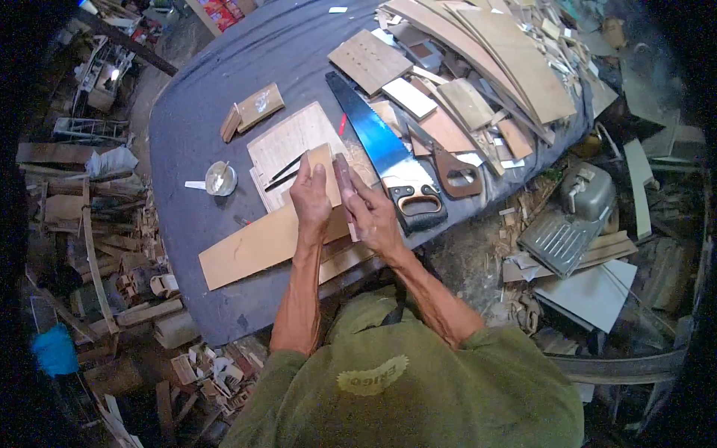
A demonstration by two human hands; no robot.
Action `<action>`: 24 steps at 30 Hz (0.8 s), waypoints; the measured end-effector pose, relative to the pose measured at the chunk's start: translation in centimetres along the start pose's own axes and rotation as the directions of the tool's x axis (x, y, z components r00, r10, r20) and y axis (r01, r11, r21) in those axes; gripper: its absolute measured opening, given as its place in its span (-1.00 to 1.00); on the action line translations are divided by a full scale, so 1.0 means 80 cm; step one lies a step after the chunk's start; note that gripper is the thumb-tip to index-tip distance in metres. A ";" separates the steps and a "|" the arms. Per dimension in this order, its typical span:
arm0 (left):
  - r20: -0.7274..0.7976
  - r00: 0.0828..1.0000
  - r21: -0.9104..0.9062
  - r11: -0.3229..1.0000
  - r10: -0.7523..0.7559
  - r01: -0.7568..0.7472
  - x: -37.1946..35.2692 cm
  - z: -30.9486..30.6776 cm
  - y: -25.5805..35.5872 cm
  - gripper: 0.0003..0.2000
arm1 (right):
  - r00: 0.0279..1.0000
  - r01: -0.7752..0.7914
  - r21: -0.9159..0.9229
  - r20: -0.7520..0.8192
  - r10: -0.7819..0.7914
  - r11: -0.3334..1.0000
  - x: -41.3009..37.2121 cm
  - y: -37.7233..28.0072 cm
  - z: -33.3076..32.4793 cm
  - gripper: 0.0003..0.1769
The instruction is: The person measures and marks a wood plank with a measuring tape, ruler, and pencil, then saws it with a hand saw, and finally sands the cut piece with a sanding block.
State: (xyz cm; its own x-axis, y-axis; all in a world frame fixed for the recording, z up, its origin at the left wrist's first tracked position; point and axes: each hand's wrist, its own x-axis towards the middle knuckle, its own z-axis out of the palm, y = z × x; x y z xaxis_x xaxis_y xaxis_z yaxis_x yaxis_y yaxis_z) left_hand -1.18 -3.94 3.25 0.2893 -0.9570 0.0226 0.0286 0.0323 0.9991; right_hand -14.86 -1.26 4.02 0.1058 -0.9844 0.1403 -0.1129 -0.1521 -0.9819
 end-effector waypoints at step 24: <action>-0.060 0.985 -0.027 0.986 -0.164 0.163 -0.016 -0.044 -0.007 -0.75 | 0.954 -0.132 -0.194 0.240 0.177 0.972 0.030 0.016 -0.074 -0.43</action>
State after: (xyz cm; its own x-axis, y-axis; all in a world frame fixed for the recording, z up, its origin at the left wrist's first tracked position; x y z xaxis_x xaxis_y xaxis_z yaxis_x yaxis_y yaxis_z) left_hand 1.83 -1.74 2.51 0.3378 -0.9301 -0.1439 0.1015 -0.1160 0.9880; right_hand -20.60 -4.37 3.90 0.3181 -0.9454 -0.0707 -0.3158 -0.0353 -0.9482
